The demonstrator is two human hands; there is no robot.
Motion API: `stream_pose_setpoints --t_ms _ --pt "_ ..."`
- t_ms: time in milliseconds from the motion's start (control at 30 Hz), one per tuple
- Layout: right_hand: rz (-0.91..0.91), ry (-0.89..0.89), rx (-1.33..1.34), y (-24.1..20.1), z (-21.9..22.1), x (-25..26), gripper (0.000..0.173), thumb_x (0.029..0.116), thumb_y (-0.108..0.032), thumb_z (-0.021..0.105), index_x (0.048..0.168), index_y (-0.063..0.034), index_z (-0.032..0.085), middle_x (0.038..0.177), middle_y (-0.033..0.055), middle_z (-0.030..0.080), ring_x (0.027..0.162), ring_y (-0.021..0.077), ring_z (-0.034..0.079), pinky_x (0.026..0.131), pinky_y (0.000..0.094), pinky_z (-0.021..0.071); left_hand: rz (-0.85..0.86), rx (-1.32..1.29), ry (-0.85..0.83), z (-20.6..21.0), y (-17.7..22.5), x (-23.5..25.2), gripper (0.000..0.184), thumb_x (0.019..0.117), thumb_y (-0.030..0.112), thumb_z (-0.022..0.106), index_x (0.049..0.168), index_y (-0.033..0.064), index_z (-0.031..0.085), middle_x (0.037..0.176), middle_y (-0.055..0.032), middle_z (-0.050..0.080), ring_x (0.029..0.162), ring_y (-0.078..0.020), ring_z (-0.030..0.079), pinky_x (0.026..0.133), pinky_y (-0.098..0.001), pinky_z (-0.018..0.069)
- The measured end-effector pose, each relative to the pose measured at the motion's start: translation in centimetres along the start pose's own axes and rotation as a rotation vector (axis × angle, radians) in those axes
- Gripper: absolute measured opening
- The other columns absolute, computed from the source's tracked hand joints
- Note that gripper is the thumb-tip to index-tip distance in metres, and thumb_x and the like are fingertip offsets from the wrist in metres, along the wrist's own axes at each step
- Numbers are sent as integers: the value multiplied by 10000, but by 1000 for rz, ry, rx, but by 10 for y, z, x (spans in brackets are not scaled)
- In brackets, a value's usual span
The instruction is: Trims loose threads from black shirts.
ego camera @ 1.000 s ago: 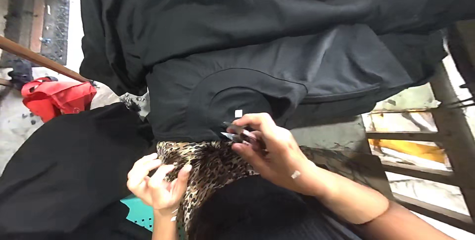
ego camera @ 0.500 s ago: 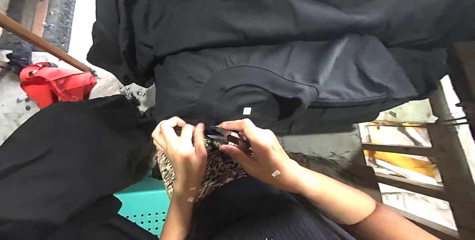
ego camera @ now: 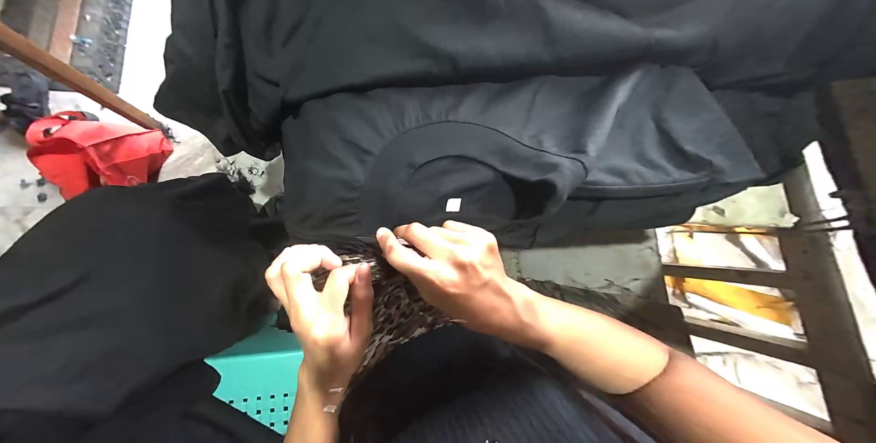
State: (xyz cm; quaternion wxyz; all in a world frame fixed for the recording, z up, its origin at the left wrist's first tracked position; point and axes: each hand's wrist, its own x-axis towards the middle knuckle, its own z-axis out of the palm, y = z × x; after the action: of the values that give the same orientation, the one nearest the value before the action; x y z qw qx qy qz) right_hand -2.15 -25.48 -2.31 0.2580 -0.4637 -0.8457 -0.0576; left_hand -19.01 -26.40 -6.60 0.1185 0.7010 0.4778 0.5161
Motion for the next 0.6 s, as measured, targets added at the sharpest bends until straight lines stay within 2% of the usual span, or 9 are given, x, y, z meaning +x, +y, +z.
stream_pose_setpoints --t_ms 100,167,233,267,367,433,500,567,600 --pt "105 28 89 3 -9 0 213 1002 -182 582 998 -65 760 747 72 691 533 179 591 447 299 406 37 17 53 -4 7 7 491 1066 530 390 831 132 555 1017 -16 542 1068 -56 543 948 -186 424" --pt "201 130 241 7 -16 -3 249 1013 -236 595 1058 -15 701 735 62 640 557 128 544 488 253 411 -20 163 45 3 16 15 554 990 627 513 914 85 599 965 -56 549 895 -78 576 783 -184 470" --pt "262 193 333 15 -23 -7 271 1024 -246 599 1149 -6 593 774 50 609 610 57 532 561 174 453 -96 385 -48 21 21 23 567 899 539 650 926 -26 694 836 -178 650 654 -266 643 538 -378 493" --pt "291 205 365 18 -25 -8 281 1008 -223 614 1167 5 573 786 44 607 625 22 525 584 135 458 -128 488 -109 29 21 26 489 907 468 632 906 -19 671 788 -174 635 590 -303 633 469 -420 456" --pt "407 131 408 23 -21 -19 299 979 -197 636 1171 27 587 748 22 583 626 -7 508 594 104 440 -126 522 -102 28 22 34 262 933 188 551 777 1 649 624 -119 589 494 -265 593 422 -398 402" --pt "445 74 412 22 -11 -34 314 986 -242 633 1142 31 621 705 31 584 587 32 512 557 156 444 -158 172 45 20 17 35 258 959 105 541 783 -15 687 620 -63 618 534 -107 582 517 -242 454" --pt "428 66 414 22 -3 -42 339 1011 -289 617 1125 30 628 694 55 585 567 70 514 533 198 447 -453 -542 181 19 19 36 262 1007 53 487 884 95 715 738 71 694 688 27 654 675 -148 553" --pt "397 71 435 24 0 -44 342 1021 -296 598 1129 28 615 689 54 559 565 65 494 530 186 430 -855 -1269 202 18 27 41 450 1084 139 294 923 119 713 807 -1 744 756 -65 724 727 -233 608" --pt "380 70 456 26 0 -45 341 1024 -292 592 1139 29 601 692 51 548 571 54 486 535 169 424 -983 -1500 187 15 28 42 467 1096 213 285 957 96 716 864 -58 755 813 -129 745 770 -287 620"
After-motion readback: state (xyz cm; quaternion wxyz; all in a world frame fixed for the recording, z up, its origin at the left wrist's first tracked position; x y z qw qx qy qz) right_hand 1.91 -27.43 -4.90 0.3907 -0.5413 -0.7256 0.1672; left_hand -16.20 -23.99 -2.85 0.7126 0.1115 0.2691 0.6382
